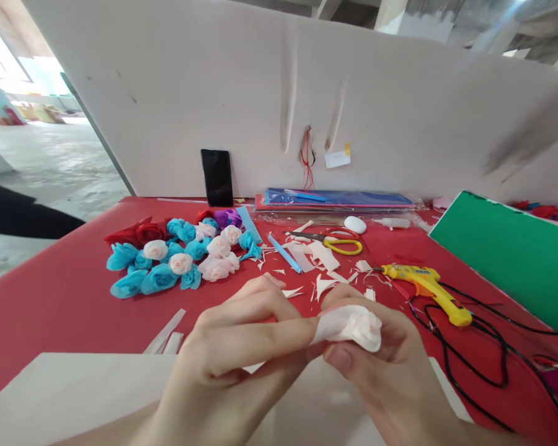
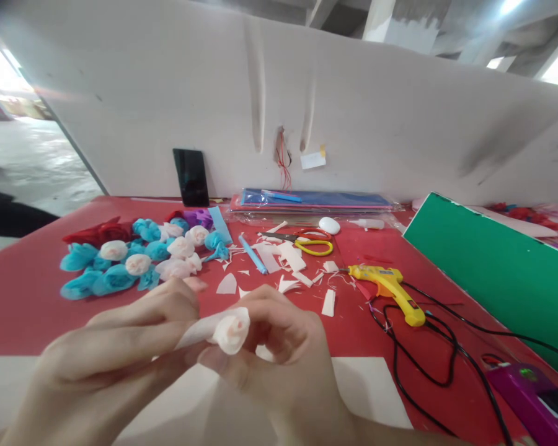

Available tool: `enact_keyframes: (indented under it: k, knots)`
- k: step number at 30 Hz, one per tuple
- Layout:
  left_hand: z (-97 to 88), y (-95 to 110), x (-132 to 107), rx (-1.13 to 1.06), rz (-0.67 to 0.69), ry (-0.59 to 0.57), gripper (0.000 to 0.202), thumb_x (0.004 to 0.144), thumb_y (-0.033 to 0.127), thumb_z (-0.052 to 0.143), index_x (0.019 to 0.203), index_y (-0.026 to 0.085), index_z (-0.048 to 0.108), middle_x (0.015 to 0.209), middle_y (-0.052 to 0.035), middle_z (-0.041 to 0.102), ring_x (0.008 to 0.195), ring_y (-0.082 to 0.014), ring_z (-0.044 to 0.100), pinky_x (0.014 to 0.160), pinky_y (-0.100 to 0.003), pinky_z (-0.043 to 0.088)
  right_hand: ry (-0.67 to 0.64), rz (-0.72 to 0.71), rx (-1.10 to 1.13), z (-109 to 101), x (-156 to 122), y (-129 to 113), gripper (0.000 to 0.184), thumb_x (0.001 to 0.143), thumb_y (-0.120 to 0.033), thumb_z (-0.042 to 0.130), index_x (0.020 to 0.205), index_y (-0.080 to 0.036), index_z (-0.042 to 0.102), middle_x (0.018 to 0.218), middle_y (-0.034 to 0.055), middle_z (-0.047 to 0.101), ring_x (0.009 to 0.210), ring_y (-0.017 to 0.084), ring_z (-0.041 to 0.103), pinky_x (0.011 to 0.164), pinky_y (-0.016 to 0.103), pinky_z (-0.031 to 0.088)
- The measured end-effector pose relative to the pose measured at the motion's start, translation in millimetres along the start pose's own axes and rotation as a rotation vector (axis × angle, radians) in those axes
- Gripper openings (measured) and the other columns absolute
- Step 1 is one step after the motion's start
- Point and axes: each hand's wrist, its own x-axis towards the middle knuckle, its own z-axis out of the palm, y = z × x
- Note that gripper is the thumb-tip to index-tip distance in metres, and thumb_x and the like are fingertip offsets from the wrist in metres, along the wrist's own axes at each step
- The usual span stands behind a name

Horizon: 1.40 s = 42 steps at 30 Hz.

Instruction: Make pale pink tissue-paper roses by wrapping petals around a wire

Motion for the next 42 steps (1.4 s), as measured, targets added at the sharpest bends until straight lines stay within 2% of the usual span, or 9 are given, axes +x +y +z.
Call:
enact_keyframes:
  k: [3,7,15,17,22,28,33,36,42]
  knots:
    - [1.1,-2.8,-1.6,-0.033,-0.111,0.026,0.014,0.083,0.038,0.069,0.082,0.025,0.075,0.055,0.0001,0.06,0.06,-0.0187,0.06,0.054,-0.029,0.054,-0.034,0.037,0.006,-1.4,-2.3,1.6,0.007,0.068,-0.025,0.082,0.07,-0.03,0.078,0.07,-0.0019,0.056,0.065,0.011,0.048,0.058,0.023,0.041]
    - [2.3,-5.9,-0.9,-0.104,-0.209,0.043,0.018,0.079,0.042,0.072,0.08,0.023,0.073,0.057,-0.0005,0.062,0.064,-0.0203,0.064,0.055,-0.029,0.055,-0.043,0.076,0.017,-2.8,-4.0,3.0,0.004,0.07,-0.035,0.081,0.072,-0.032,0.08,0.073,-0.0006,0.057,0.069,0.013,0.052,0.063,0.025,0.045]
    - [8.6,-4.6,0.1,-0.42,-0.464,0.043,0.009,0.077,0.023,0.075,0.074,0.022,0.066,0.065,0.003,0.068,0.061,-0.0125,0.065,0.051,-0.016,0.053,-0.006,0.067,-0.001,-3.1,0.8,-1.0,0.003,0.071,-0.031,0.08,0.069,-0.03,0.08,0.071,-0.0012,0.055,0.067,0.01,0.054,0.061,0.019,0.048]
    - [9.0,-4.8,-0.5,-0.448,-0.479,0.043,0.008,0.077,0.021,0.074,0.077,0.023,0.066,0.069,0.0036,0.069,0.063,-0.0119,0.065,0.051,-0.015,0.053,-0.025,0.072,0.04,-3.6,1.5,-3.7,0.004,0.074,-0.029,0.078,0.07,-0.029,0.079,0.071,-0.002,0.054,0.065,0.008,0.053,0.061,0.017,0.049]
    - [4.2,-5.5,0.1,-0.334,-0.464,0.021,0.015,0.08,0.036,0.071,0.083,0.022,0.069,0.072,-0.0026,0.07,0.078,-0.0228,0.069,0.061,-0.027,0.057,-0.09,0.059,0.121,-5.1,4.0,-8.8,0.008,0.076,-0.023,0.078,0.071,-0.029,0.078,0.08,-0.0035,0.06,0.07,0.006,0.056,0.064,0.012,0.052]
    - [1.6,-6.0,2.7,-0.326,-0.471,-0.032,0.021,0.083,0.043,0.065,0.09,0.024,0.071,0.076,-0.0032,0.072,0.087,-0.0265,0.068,0.071,-0.033,0.057,-0.234,0.094,0.158,-7.5,6.7,-5.6,0.012,0.08,-0.02,0.075,0.074,-0.03,0.078,0.073,-0.007,0.072,0.065,0.003,0.057,0.065,0.01,0.048]
    - [-1.5,-7.7,3.1,-0.405,-0.494,-0.088,0.018,0.092,0.04,0.056,0.092,0.029,0.071,0.088,-0.0001,0.072,0.09,-0.0225,0.068,0.074,-0.029,0.056,-0.244,0.017,-0.126,-11.3,8.6,-5.2,0.015,0.077,-0.017,0.076,0.079,-0.031,0.079,0.071,-0.0053,0.074,0.062,0.007,0.059,0.062,0.017,0.048]
    - [-8.1,-7.0,4.7,-0.281,-0.389,-0.058,0.018,0.095,0.036,0.051,0.092,0.035,0.069,0.089,0.005,0.07,0.083,-0.0171,0.066,0.069,-0.024,0.053,-0.168,-0.119,-0.359,-11.0,10.0,-8.0,0.014,0.075,-0.014,0.075,0.077,-0.028,0.079,0.069,-0.0031,0.074,0.056,0.009,0.055,0.054,0.02,0.045]
    - [-15.7,5.0,9.7,0.333,0.265,0.146,0.02,0.074,0.019,0.072,0.088,0.031,0.065,0.078,0.0053,0.066,0.073,-0.019,0.059,0.087,-0.035,0.045,-0.011,-0.339,-0.439,-4.6,9.6,-8.2,0.021,0.068,-0.008,0.077,0.073,-0.028,0.078,0.064,-0.0031,0.074,0.05,0.01,0.056,0.047,0.019,0.045]
